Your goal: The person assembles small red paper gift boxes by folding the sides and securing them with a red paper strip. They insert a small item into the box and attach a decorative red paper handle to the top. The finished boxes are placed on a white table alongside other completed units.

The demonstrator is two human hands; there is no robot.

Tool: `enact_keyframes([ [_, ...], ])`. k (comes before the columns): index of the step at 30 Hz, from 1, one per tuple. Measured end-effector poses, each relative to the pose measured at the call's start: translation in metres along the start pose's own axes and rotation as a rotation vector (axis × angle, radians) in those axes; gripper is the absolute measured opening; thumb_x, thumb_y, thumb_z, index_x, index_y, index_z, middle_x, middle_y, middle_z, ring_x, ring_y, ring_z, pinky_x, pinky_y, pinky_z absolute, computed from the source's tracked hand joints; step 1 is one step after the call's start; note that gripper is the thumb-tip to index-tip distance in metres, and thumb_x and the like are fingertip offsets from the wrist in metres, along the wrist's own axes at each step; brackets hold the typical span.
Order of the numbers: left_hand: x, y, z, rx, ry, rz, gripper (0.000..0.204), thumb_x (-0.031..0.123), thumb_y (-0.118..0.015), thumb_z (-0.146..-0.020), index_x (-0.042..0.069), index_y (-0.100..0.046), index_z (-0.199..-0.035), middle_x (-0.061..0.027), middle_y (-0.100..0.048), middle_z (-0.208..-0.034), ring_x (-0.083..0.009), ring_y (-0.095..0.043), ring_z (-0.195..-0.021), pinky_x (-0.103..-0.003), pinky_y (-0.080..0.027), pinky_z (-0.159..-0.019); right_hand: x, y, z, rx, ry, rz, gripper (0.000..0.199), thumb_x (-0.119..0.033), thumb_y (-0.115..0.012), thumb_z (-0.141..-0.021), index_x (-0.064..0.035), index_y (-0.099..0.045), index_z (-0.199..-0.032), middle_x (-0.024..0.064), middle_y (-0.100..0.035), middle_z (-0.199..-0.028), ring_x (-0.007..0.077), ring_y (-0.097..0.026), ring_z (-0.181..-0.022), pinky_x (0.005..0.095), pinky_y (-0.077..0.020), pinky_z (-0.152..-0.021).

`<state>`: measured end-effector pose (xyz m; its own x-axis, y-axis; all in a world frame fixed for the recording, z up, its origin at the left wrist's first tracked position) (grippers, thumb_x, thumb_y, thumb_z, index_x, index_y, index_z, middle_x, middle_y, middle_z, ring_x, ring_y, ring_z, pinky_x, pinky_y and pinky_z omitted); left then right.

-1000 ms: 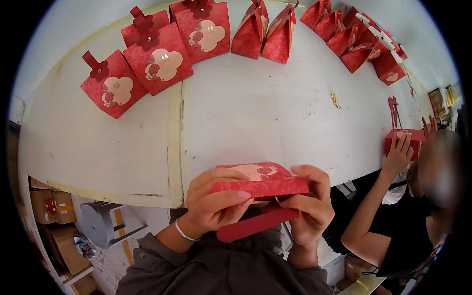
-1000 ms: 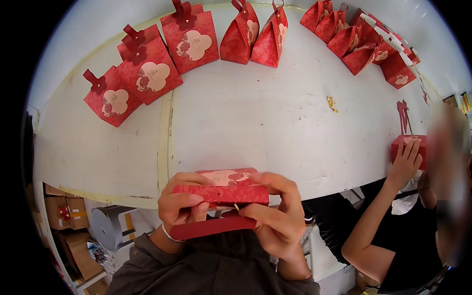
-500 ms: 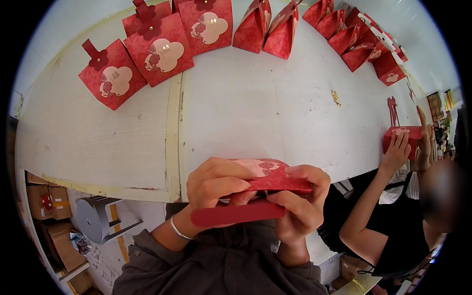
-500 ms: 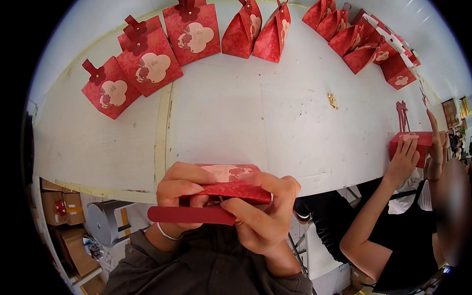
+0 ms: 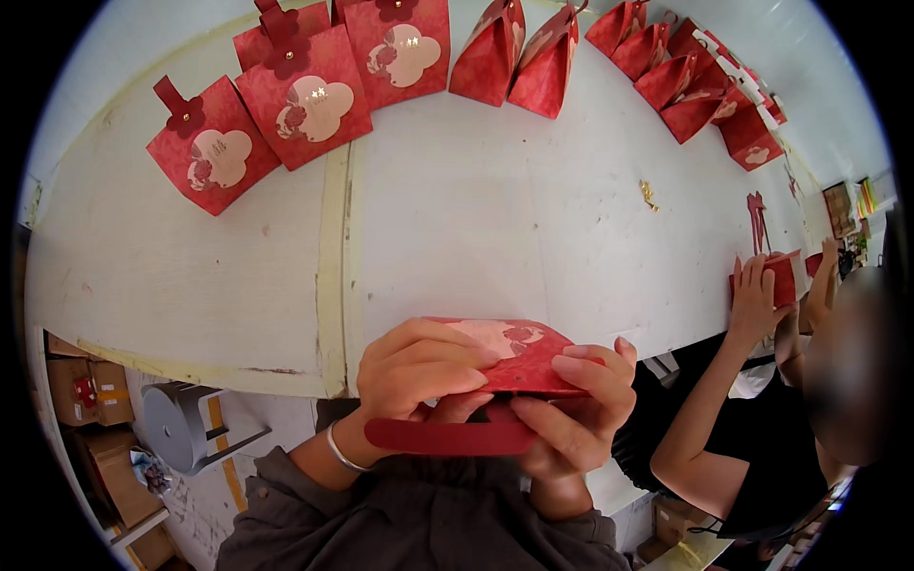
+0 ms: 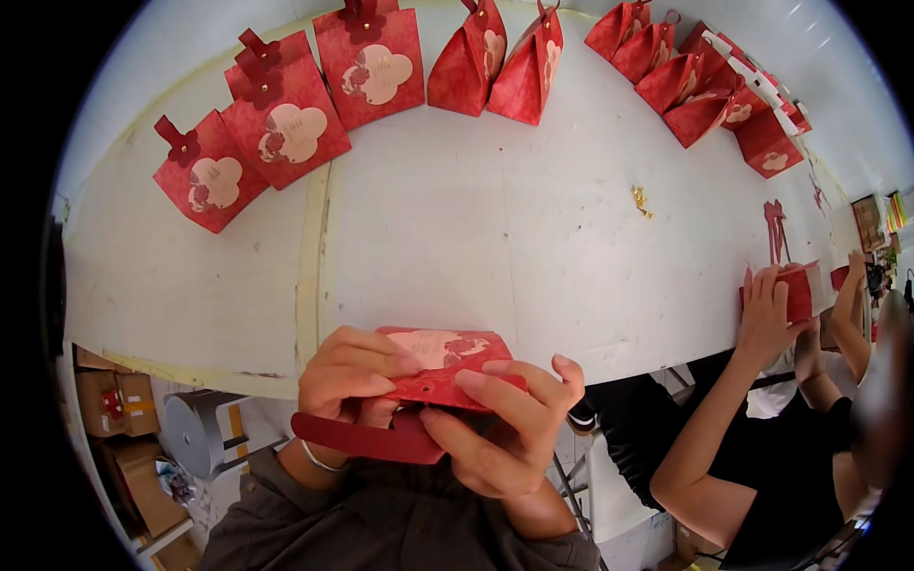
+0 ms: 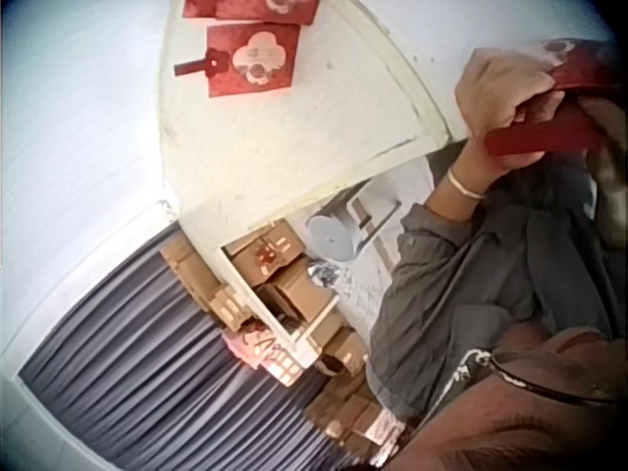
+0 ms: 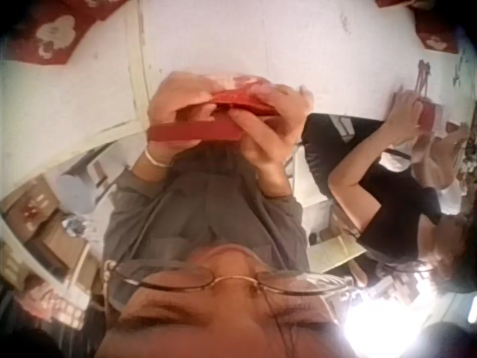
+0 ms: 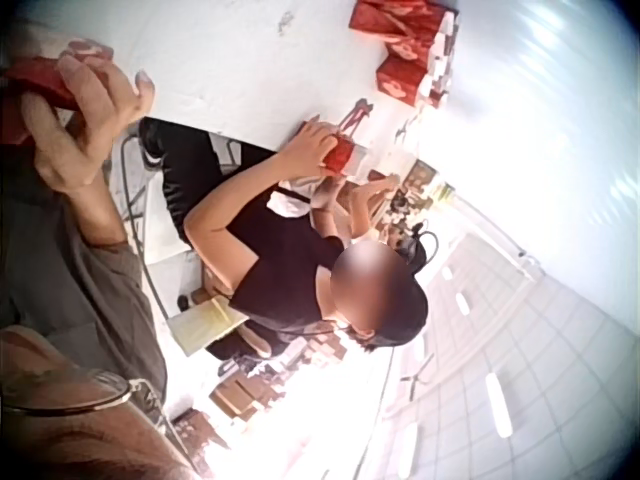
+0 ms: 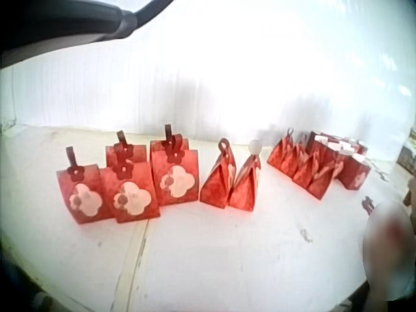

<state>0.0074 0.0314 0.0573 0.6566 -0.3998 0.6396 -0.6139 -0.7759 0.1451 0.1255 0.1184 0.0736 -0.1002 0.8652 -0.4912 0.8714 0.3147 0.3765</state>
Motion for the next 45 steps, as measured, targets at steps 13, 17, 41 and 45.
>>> enact_keyframes([
  [13,0.0,-0.003,0.004,0.046,-0.027,-0.007,0.027,0.006,-0.072,-0.07,0.006,-0.054,-0.09,-0.0115,-0.065,-0.081,-0.025,-0.062,-0.074,-0.032,-0.052,-0.06,-0.003,0.0,-0.001,-0.067,-0.108,0.079,0.03,-0.006,-0.06,-0.054,-0.0191,-0.069,-0.079,0.0056,-0.057,-0.097,0.028,-0.056,-0.092,0.049,-0.0179,-0.101],
  [17,0.007,-0.003,0.002,0.051,-0.089,-0.022,0.028,0.004,-0.07,-0.072,0.007,-0.053,-0.094,-0.0125,-0.065,-0.087,-0.0245,-0.062,-0.074,-0.031,-0.052,-0.061,-0.005,0.003,-0.003,-0.038,-0.082,0.118,0.029,-0.005,-0.062,-0.054,-0.0194,-0.069,-0.078,0.0067,-0.057,-0.096,0.0327,-0.054,-0.1,0.0534,-0.0214,-0.101],
  [41,-0.002,-0.004,0.0,0.004,0.045,0.092,0.018,0.002,-0.067,-0.074,0.008,-0.058,-0.088,-0.0067,-0.068,-0.088,-0.0222,-0.062,-0.076,-0.028,-0.053,-0.065,-0.005,0.003,-0.003,-0.106,-0.096,0.056,0.03,0.001,-0.068,-0.054,-0.009,-0.068,-0.082,0.0173,-0.049,-0.107,0.0457,-0.049,-0.107,0.0557,-0.0377,-0.091],
  [45,-0.003,-0.003,0.0,0.005,0.044,0.117,0.019,0.006,-0.069,-0.074,0.008,-0.057,-0.089,-0.0074,-0.068,-0.088,-0.0219,-0.062,-0.076,-0.028,-0.052,-0.065,-0.005,0.001,-0.005,-0.101,-0.138,0.02,0.029,0.001,-0.069,-0.055,-0.0089,-0.068,-0.082,0.0178,-0.048,-0.108,0.0451,-0.049,-0.106,0.0546,-0.0389,-0.09],
])
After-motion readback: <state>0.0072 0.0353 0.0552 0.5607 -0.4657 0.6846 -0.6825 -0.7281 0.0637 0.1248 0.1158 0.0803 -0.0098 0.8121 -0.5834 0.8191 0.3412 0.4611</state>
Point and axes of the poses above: each hand's wrist, its own z-axis away from the middle knuckle, its own y-axis out of the back of the hand, x = y × z, the point moved 6 cm from there along -z, towards the middle knuckle
